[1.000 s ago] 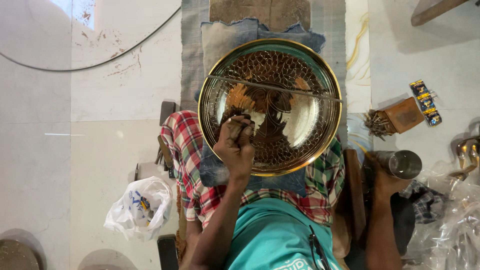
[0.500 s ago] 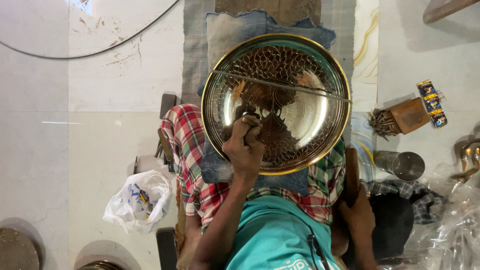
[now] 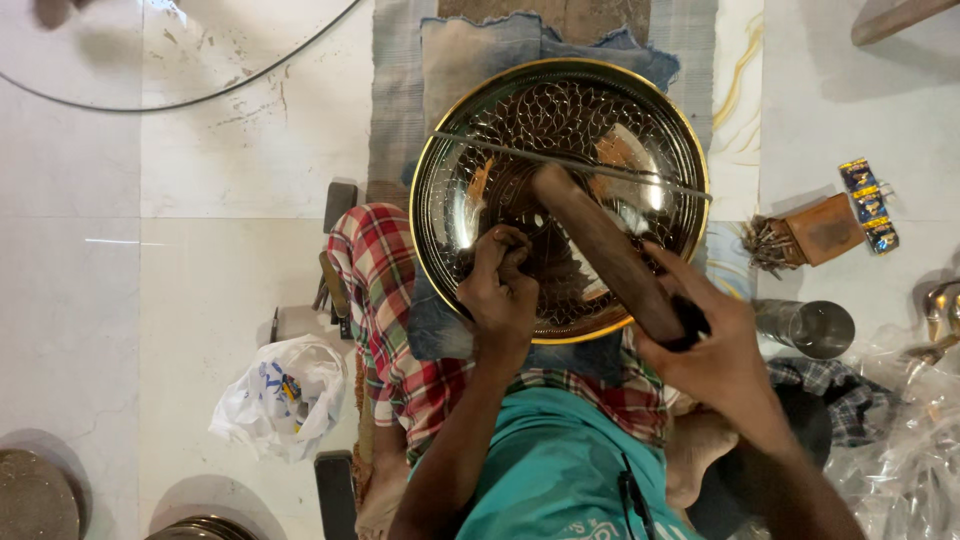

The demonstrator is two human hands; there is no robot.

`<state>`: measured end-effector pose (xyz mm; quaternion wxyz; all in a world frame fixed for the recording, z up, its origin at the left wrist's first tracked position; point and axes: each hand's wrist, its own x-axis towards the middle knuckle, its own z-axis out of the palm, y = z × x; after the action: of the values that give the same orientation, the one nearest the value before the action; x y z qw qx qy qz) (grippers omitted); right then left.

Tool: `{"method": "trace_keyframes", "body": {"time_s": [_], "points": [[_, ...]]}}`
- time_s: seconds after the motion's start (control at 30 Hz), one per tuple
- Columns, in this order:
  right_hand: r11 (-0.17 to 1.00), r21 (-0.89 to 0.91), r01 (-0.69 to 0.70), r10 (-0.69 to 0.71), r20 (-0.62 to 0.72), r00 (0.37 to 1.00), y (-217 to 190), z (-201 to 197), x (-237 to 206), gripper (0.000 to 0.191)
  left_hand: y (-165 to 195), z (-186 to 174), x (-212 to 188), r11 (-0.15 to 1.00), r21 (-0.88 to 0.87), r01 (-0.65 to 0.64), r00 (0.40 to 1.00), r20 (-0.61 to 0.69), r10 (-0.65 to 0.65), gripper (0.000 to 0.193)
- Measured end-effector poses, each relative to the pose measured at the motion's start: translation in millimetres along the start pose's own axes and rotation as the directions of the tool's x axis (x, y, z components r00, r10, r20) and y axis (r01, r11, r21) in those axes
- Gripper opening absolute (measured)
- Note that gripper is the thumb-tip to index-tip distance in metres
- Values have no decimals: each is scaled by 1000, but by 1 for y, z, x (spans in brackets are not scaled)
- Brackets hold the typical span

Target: The person hammers a metal mesh pattern into a brass plate using a wooden mallet and a small metal punch. The plate is held steady on the lap while the person repeatedly strikes the punch to create a textured surface.

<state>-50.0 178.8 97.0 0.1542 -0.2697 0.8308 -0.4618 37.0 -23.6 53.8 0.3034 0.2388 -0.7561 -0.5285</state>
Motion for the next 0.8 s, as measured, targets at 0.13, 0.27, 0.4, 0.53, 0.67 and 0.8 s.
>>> {"method": "trace_keyframes", "body": {"time_s": [0.13, 0.27, 0.4, 0.53, 0.67, 0.8], "points": [[992, -71, 106, -87, 231, 969, -68, -14, 56, 81, -5, 3, -3, 999, 52, -6, 999, -46, 8, 41], [556, -579, 596, -386, 455, 802, -100, -11, 91, 89, -16, 10, 0, 990, 134, -40, 990, -126, 57, 46], [559, -579, 594, -363, 473, 803, -94, -4, 98, 93, -25, 9, -1, 988, 85, -128, 985, -102, 137, 46], [728, -412, 548, -464, 294, 836, -78, -3, 95, 91, -30, 2, 5, 980, 193, -55, 998, 16, 53, 45], [685, -589, 428, -194, 418, 887, -65, -14, 85, 94, -31, -7, 19, 969, 190, -160, 977, 169, 128, 47], [856, -430, 286, -243, 154, 958, -52, -21, 59, 84, -30, -18, 28, 934, 219, -283, 929, 306, 210, 49]]}}
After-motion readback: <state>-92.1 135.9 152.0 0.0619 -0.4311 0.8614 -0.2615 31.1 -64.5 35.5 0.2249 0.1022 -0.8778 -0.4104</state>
